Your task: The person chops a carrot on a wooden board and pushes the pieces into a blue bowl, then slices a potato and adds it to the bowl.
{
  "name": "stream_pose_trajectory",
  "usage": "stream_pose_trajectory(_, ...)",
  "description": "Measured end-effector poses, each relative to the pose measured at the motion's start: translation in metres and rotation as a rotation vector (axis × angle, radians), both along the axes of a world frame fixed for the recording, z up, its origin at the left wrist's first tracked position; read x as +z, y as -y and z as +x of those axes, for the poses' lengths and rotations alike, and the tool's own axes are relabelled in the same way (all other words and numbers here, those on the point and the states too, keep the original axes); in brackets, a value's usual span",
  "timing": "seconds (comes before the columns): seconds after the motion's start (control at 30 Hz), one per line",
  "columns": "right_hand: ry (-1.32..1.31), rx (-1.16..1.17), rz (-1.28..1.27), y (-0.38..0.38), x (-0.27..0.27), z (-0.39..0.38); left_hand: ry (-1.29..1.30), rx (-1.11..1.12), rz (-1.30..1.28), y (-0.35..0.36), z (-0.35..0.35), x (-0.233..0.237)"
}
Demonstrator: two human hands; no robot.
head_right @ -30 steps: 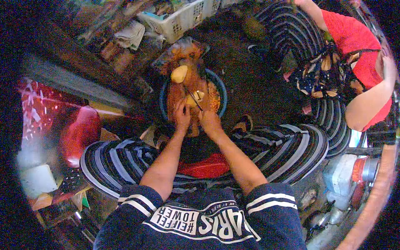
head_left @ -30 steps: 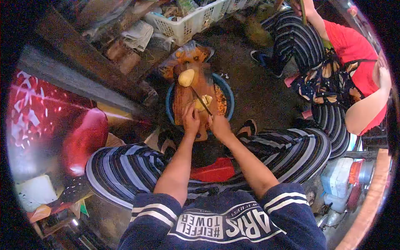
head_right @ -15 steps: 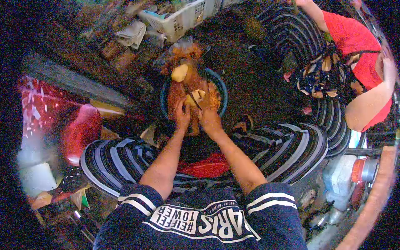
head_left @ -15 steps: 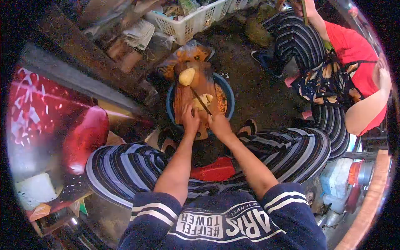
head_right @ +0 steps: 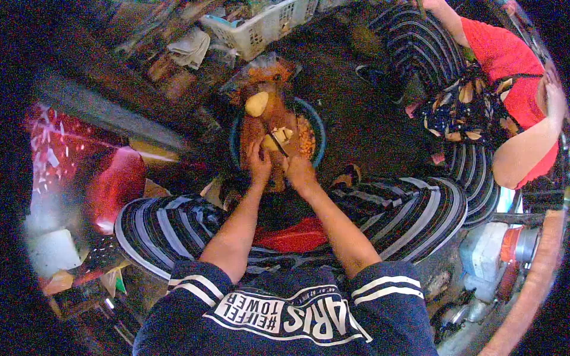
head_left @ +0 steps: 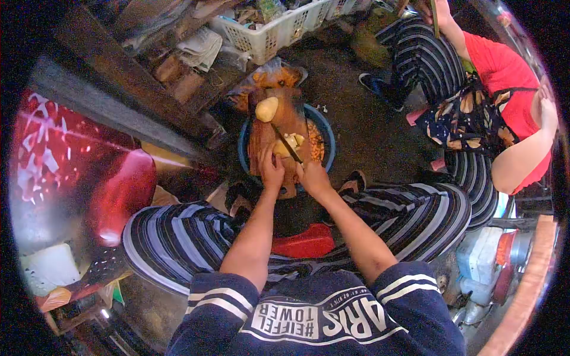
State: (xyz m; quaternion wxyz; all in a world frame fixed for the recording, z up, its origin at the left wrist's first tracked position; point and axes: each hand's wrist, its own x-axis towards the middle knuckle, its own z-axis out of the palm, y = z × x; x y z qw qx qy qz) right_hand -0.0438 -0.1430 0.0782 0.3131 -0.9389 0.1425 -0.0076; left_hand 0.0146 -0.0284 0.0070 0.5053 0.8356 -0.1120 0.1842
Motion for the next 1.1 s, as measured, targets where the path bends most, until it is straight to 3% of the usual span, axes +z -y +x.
stream_pose_trajectory(0.1, -0.105, 0.031, -0.008, -0.008, -0.006, -0.002, 0.006, 0.027, 0.021, -0.003, 0.000, -0.015)
stream_pose_trajectory(0.27, -0.014, 0.015, -0.047, -0.015, -0.044, 0.004, -0.009, -0.002, -0.001, -0.006, 0.006, -0.017)
stream_pose_trajectory(0.5, -0.078, -0.049, 0.171, -0.002, -0.010, 0.001, 0.013, 0.029, 0.033, -0.005, 0.002, -0.017)
stream_pose_trajectory(0.6, -0.035, 0.019, 0.097, -0.004, -0.002, -0.001, 0.051, 0.061, -0.008, -0.003, 0.002, -0.014)
stream_pose_trajectory(0.7, 0.181, 0.046, 0.067, -0.014, -0.008, -0.005, 0.005, 0.045, -0.004, -0.007, 0.002, -0.013)
stream_pose_trajectory(0.77, -0.162, 0.020, 0.004, -0.017, -0.029, -0.004, -0.016, 0.035, 0.017, -0.006, 0.001, -0.013)
stream_pose_trajectory(0.8, -0.167, 0.020, 0.004, -0.019, -0.033, -0.004, -0.024, 0.031, -0.005, -0.005, 0.000, -0.013)
stream_pose_trajectory(0.9, -0.117, 0.010, -0.054, -0.019, -0.049, 0.005, -0.020, 0.020, -0.004, -0.007, 0.003, -0.008)
stream_pose_trajectory(0.97, 0.123, 0.069, -0.026, -0.008, -0.066, 0.011, -0.013, 0.013, 0.013, -0.005, 0.006, -0.006)
stream_pose_trajectory(1.1, 0.130, 0.027, 0.039, -0.008, -0.016, 0.001, -0.064, 0.000, -0.109, -0.006, 0.001, -0.004)
